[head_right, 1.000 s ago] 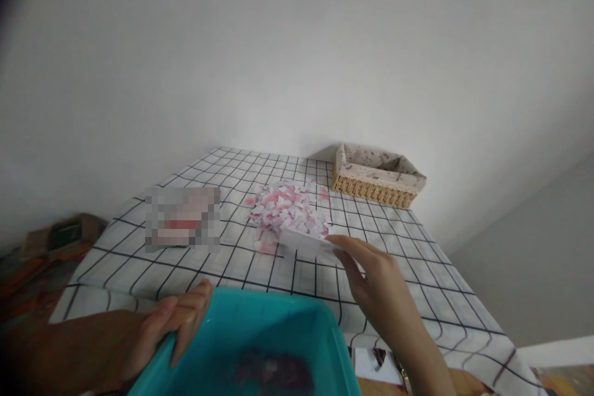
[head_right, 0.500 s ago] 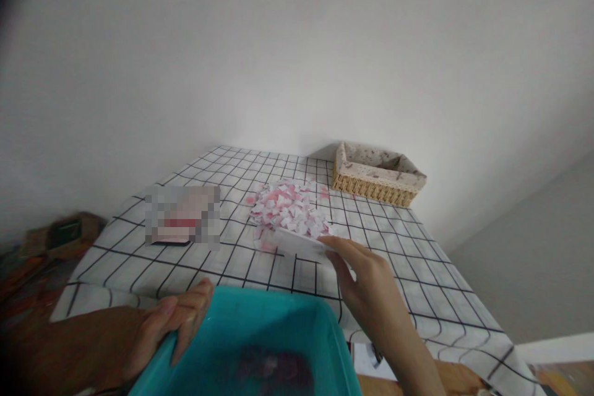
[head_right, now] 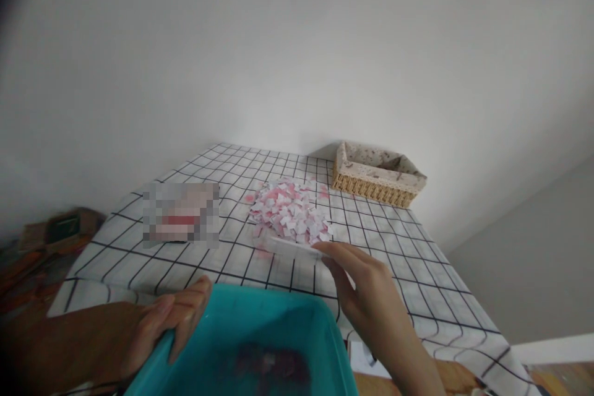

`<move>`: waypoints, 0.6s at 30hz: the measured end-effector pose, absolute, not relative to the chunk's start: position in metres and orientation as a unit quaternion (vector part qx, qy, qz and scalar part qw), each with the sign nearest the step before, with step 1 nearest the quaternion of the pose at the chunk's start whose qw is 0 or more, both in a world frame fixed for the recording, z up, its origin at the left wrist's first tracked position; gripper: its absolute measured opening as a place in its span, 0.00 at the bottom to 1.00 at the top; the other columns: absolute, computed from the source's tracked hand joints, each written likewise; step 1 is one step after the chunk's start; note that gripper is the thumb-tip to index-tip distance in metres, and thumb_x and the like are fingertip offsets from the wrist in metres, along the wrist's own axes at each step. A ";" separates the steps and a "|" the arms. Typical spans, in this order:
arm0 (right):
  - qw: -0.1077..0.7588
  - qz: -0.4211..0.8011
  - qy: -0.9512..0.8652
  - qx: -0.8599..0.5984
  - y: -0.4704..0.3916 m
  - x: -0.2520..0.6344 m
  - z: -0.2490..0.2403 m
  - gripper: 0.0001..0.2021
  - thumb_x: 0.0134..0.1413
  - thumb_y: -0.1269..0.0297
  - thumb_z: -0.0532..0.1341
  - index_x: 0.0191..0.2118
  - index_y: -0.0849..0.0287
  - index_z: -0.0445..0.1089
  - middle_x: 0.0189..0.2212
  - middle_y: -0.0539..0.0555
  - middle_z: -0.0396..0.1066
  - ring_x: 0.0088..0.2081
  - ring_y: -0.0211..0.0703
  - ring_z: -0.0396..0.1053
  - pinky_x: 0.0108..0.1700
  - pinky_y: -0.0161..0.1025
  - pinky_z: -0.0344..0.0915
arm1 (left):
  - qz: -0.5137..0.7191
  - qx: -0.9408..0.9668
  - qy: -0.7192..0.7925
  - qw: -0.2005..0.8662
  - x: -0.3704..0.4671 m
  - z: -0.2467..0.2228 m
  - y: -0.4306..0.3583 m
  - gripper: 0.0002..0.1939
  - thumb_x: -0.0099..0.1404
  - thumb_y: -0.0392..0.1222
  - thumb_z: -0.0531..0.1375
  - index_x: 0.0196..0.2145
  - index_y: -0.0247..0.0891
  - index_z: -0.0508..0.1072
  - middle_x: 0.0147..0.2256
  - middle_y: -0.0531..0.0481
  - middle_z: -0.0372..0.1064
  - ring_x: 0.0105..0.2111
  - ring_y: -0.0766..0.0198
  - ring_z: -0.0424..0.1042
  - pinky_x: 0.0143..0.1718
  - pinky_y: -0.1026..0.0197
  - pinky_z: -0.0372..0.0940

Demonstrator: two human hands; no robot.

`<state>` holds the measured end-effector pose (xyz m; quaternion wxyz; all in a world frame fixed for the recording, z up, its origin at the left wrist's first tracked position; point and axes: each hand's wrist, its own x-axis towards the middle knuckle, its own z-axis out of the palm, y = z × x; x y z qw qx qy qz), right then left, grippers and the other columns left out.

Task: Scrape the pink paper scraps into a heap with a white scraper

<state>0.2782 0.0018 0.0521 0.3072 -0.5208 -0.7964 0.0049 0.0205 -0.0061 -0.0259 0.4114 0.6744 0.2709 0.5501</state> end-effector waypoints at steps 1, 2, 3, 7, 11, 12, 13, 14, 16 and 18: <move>0.305 0.008 -0.799 -0.518 0.002 0.276 0.052 0.12 0.58 0.72 0.52 0.42 0.57 0.71 0.37 0.53 0.76 0.38 0.42 0.74 0.38 0.36 0.71 | 0.569 0.664 0.270 0.404 0.021 -0.027 -0.006 0.33 0.70 0.44 0.35 0.08 0.38 0.52 0.09 0.52 0.54 0.15 0.65 0.57 0.30 0.56 0.58; 0.303 0.010 -0.803 -0.514 0.003 0.274 0.052 0.12 0.58 0.72 0.52 0.41 0.57 0.71 0.36 0.53 0.76 0.38 0.42 0.74 0.37 0.36 0.71 | 0.588 0.652 0.268 0.396 0.021 -0.028 -0.006 0.33 0.70 0.43 0.35 0.08 0.37 0.51 0.09 0.53 0.53 0.14 0.65 0.56 0.30 0.56 0.58; 0.300 0.013 -0.806 -0.510 0.003 0.272 0.052 0.12 0.58 0.72 0.52 0.41 0.57 0.71 0.36 0.53 0.76 0.37 0.42 0.74 0.36 0.35 0.70 | 0.603 0.642 0.267 0.391 0.022 -0.029 -0.006 0.33 0.70 0.43 0.35 0.08 0.37 0.51 0.08 0.53 0.52 0.14 0.66 0.55 0.30 0.56 0.57; 0.297 0.027 -0.814 -0.498 0.003 0.269 0.052 0.12 0.58 0.72 0.52 0.41 0.56 0.71 0.36 0.53 0.76 0.37 0.41 0.74 0.35 0.34 0.70 | 0.546 0.676 0.267 0.416 0.019 -0.027 -0.006 0.33 0.71 0.45 0.36 0.09 0.37 0.53 0.11 0.52 0.56 0.17 0.65 0.59 0.32 0.56 0.58; 0.310 0.018 -0.807 -0.502 0.001 0.275 0.053 0.11 0.58 0.71 0.52 0.41 0.56 0.71 0.36 0.52 0.77 0.37 0.41 0.75 0.36 0.34 0.71 | 0.565 0.664 0.271 0.409 0.018 -0.020 -0.007 0.33 0.71 0.44 0.35 0.09 0.36 0.52 0.10 0.53 0.55 0.16 0.65 0.57 0.31 0.57 0.57; 0.313 0.011 -0.801 -0.510 0.000 0.277 0.053 0.11 0.57 0.70 0.53 0.41 0.57 0.71 0.36 0.53 0.77 0.36 0.42 0.75 0.36 0.35 0.71 | 0.566 0.663 0.272 0.407 0.018 -0.019 -0.007 0.33 0.71 0.44 0.36 0.09 0.36 0.52 0.10 0.53 0.54 0.16 0.66 0.57 0.31 0.57 0.57; 0.316 0.005 -0.795 -0.518 0.000 0.279 0.053 0.11 0.57 0.70 0.53 0.41 0.57 0.71 0.35 0.53 0.77 0.35 0.43 0.75 0.35 0.36 0.71 | 0.562 0.667 0.273 0.406 0.019 -0.018 -0.008 0.33 0.71 0.45 0.36 0.09 0.36 0.52 0.10 0.53 0.54 0.16 0.66 0.57 0.31 0.57 0.57; 0.316 0.003 -0.790 -0.526 0.000 0.281 0.052 0.11 0.57 0.69 0.53 0.40 0.57 0.72 0.35 0.53 0.77 0.35 0.43 0.75 0.35 0.36 0.72 | 0.556 0.674 0.271 0.404 0.020 -0.017 -0.007 0.33 0.71 0.45 0.36 0.09 0.36 0.53 0.10 0.53 0.55 0.16 0.66 0.57 0.31 0.57 0.57; 0.315 0.004 -0.784 -0.535 0.001 0.282 0.052 0.11 0.57 0.69 0.53 0.40 0.58 0.72 0.33 0.53 0.77 0.34 0.44 0.75 0.34 0.37 0.72 | 0.557 0.677 0.268 0.400 0.021 -0.018 -0.007 0.33 0.71 0.44 0.36 0.09 0.36 0.53 0.10 0.53 0.55 0.15 0.66 0.57 0.30 0.57 0.57; 0.312 0.003 -0.783 -0.538 0.003 0.281 0.052 0.11 0.57 0.69 0.53 0.41 0.59 0.72 0.33 0.54 0.77 0.34 0.44 0.75 0.34 0.37 0.72 | 0.574 0.664 0.268 0.397 0.022 -0.019 -0.006 0.32 0.71 0.43 0.35 0.09 0.36 0.52 0.09 0.54 0.53 0.15 0.66 0.56 0.31 0.57 0.56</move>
